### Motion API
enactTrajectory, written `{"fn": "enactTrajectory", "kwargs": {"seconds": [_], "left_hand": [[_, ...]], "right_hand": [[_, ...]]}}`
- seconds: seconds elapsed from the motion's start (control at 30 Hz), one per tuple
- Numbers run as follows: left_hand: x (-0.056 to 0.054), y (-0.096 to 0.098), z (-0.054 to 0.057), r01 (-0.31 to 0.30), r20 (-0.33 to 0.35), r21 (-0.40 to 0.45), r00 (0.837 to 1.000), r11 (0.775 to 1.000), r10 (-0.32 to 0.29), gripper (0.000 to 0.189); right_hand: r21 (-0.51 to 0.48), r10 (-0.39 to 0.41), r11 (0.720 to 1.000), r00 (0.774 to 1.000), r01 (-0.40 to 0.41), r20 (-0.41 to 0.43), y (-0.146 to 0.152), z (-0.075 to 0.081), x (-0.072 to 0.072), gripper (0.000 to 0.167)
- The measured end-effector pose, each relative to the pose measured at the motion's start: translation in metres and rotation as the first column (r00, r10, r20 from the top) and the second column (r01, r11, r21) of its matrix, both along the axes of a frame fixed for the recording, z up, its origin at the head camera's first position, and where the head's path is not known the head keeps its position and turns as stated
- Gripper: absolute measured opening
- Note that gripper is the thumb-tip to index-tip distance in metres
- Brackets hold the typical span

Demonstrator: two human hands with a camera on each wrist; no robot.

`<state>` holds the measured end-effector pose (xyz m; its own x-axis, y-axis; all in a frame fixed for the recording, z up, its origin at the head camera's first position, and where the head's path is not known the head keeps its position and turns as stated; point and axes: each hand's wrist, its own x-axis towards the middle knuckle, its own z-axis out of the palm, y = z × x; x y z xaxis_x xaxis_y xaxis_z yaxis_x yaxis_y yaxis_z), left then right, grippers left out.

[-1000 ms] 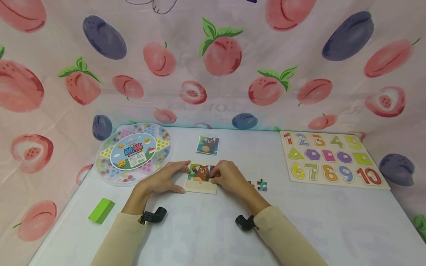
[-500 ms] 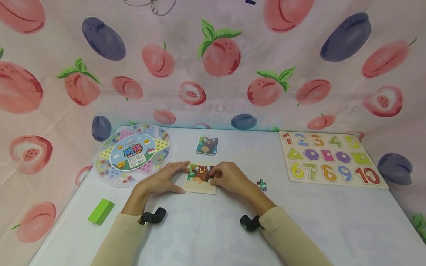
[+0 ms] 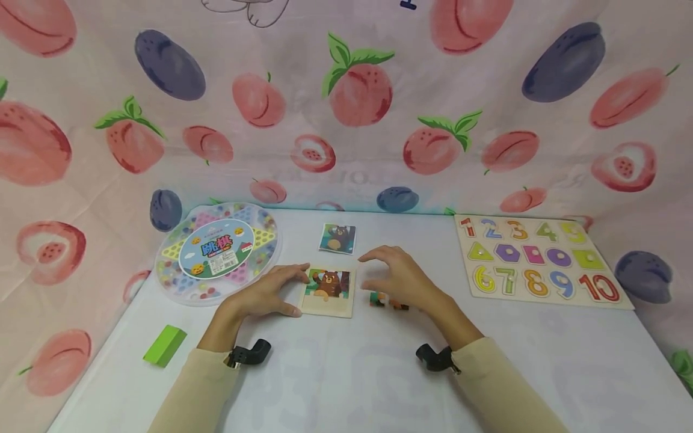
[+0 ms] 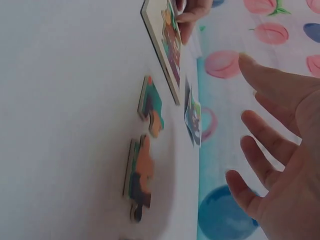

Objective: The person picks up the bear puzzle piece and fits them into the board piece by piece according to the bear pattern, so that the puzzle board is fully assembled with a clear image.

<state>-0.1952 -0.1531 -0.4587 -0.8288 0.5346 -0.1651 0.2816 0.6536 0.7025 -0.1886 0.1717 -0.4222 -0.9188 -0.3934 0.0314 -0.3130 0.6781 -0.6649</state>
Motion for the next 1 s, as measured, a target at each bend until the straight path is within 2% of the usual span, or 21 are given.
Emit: {"fn": "enactTrajectory", "kwargs": {"seconds": [0.3,0.47,0.63,1.0], "left_hand": [[0.001,0.000,0.000,0.001,-0.004,0.001,1.000,1.000,-0.001,0.059],[0.002,0.000,0.003,0.001,-0.012,0.013,1.000,1.000,-0.001,0.059],[0.002,0.000,0.002,0.006,-0.014,0.013,1.000,1.000,-0.006,0.059],[0.003,0.000,0.001,-0.006,-0.001,0.012,1.000,1.000,0.006,0.059]], "right_hand": [[0.083,-0.021,0.996,0.998,0.016,0.054,0.022,-0.012,0.006,0.059],[0.088,0.022,0.996,0.999,-0.025,0.040,0.027,-0.025,0.009,0.055],[0.127,0.025,0.991,0.999,-0.030,0.043,0.028,-0.035,0.012,0.049],[0.141,0.011,0.990,0.999,-0.016,0.032,0.025,-0.036,0.014,0.044]]}}
